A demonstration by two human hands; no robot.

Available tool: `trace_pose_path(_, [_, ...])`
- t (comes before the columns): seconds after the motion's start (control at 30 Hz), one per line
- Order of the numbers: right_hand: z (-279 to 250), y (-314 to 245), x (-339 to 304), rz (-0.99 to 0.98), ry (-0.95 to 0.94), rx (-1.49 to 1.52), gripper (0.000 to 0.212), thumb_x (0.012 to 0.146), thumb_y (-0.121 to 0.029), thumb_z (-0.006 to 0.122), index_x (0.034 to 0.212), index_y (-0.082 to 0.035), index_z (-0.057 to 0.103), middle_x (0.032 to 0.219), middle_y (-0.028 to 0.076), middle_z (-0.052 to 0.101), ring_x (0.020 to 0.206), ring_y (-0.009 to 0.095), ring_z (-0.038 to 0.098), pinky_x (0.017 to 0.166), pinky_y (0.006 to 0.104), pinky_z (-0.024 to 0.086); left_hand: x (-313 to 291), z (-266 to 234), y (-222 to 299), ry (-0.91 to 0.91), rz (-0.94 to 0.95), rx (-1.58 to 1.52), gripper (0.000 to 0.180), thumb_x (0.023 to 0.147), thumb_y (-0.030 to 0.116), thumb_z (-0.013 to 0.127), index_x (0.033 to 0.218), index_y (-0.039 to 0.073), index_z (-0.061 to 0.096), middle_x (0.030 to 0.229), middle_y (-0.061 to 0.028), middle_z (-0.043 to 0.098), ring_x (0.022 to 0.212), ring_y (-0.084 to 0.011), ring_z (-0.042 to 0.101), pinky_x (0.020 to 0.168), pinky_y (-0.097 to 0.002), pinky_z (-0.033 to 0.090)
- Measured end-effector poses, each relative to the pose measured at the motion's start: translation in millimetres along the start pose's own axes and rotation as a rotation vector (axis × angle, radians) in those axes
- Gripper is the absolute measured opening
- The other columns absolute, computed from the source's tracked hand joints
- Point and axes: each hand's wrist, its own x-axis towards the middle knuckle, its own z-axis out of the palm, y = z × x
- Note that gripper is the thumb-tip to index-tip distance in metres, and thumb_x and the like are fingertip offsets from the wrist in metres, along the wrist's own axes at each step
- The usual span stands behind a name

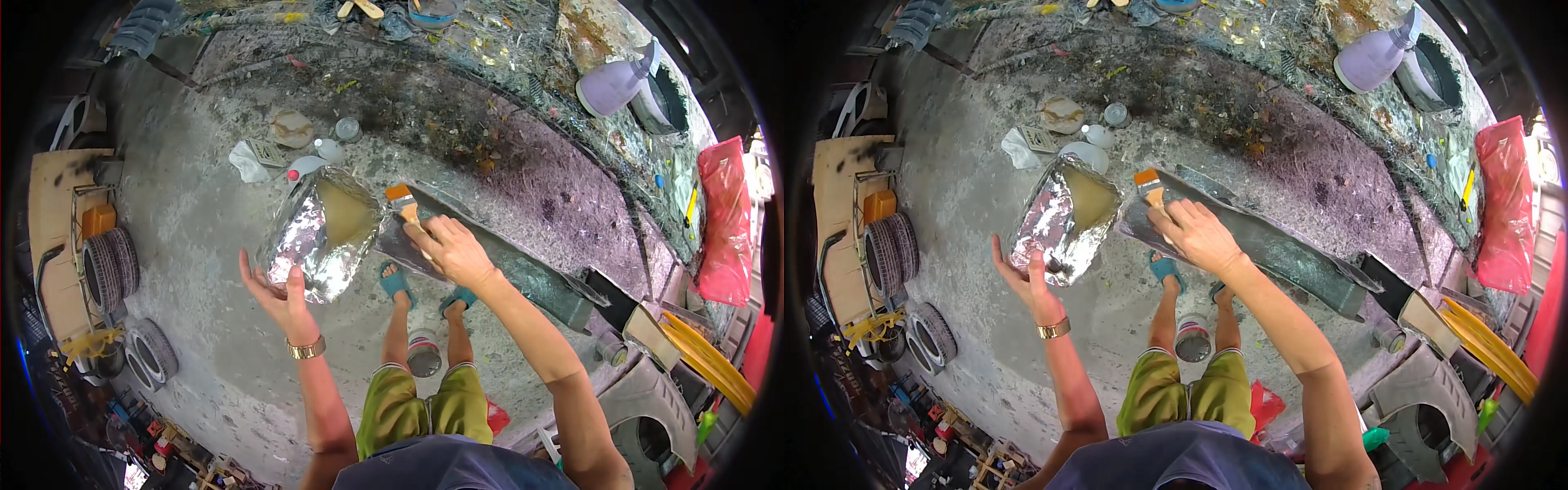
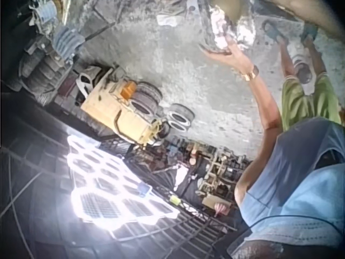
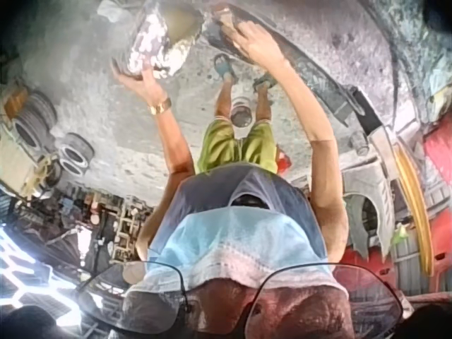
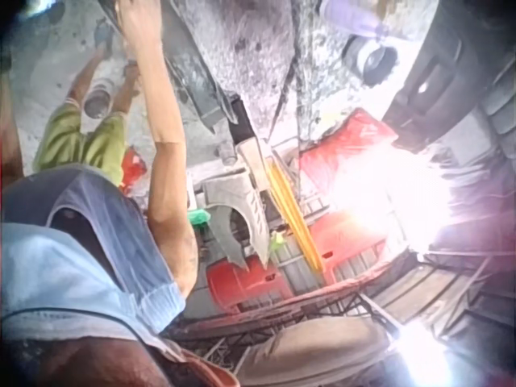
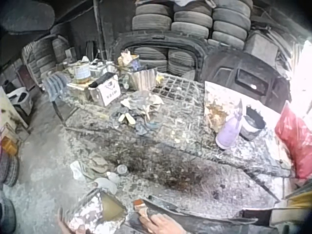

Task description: The person applies a greenish coating to a car bumper using a paintbrush and a foil-wrapped container. The person repeatedly dips the brush into the container and spreads the substance across the bumper's surface in a workshop environment.

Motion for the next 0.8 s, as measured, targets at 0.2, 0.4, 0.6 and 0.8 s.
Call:
trace_pose_path(0.2, [30.0,-8.0,3.1,0.191,0.057,-0.045,0.030,0.084,-0.014,0.060,0.112,-0.006,0.053,0.088,0.007,0.050,0.082,0.023,0.056,0.067,0.0343,0.051,-0.9,-3.8,-3.5,0.000,0.002,0.005,0.081,0.078,0.027,0.067,0.145,0.007,0.026,0.149,-0.0141,0.022,0.129,-0.0280,0.035,0.103,-0.0386,0.035])
trace_pose_path(0.4, [-8.5,-32.0,-0.7,0.417,-0.016,0.058,0.023,0.087,-0.014,0.059,0.107,-0.004,0.055,0.088,0.010,0.055,0.081,0.027,0.062,0.064,0.0398,0.052,-1.0,-8.0,-1.6,0.029,0.036,-0.004,0.078,0.080,0.025,0.065,0.145,0.006,0.026,0.149,-0.0136,0.022,0.130,-0.0274,0.033,0.105,-0.0381,0.032])
trace_pose_path(0.6, [-1.9,-8.7,37.5,0.351,0.114,0.181,0.021,0.088,-0.012,0.057,0.106,-0.001,0.059,0.087,0.016,0.058,0.076,0.037,0.061,0.065,0.0425,0.052,4.1,-4.5,-5.0,0.026,-0.012,-0.013,0.085,0.077,0.027,0.071,0.145,0.006,0.025,0.145,-0.0207,0.027,0.101,-0.0171,0.044,0.084,-0.0295,0.038])
trace_pose_path(0.8, [-46.9,-30.1,29.1,0.445,0.386,0.511,0.022,0.086,-0.006,0.062,0.107,-0.003,0.067,0.079,0.011,0.062,0.062,0.022,0.059,0.060,0.0307,0.049,9.9,-6.0,-17.8,-0.022,-0.057,-0.063,0.093,0.073,0.020,0.079,0.145,0.009,0.023,0.136,-0.0201,0.034,0.075,-0.0085,0.041,0.069,-0.0225,0.038])
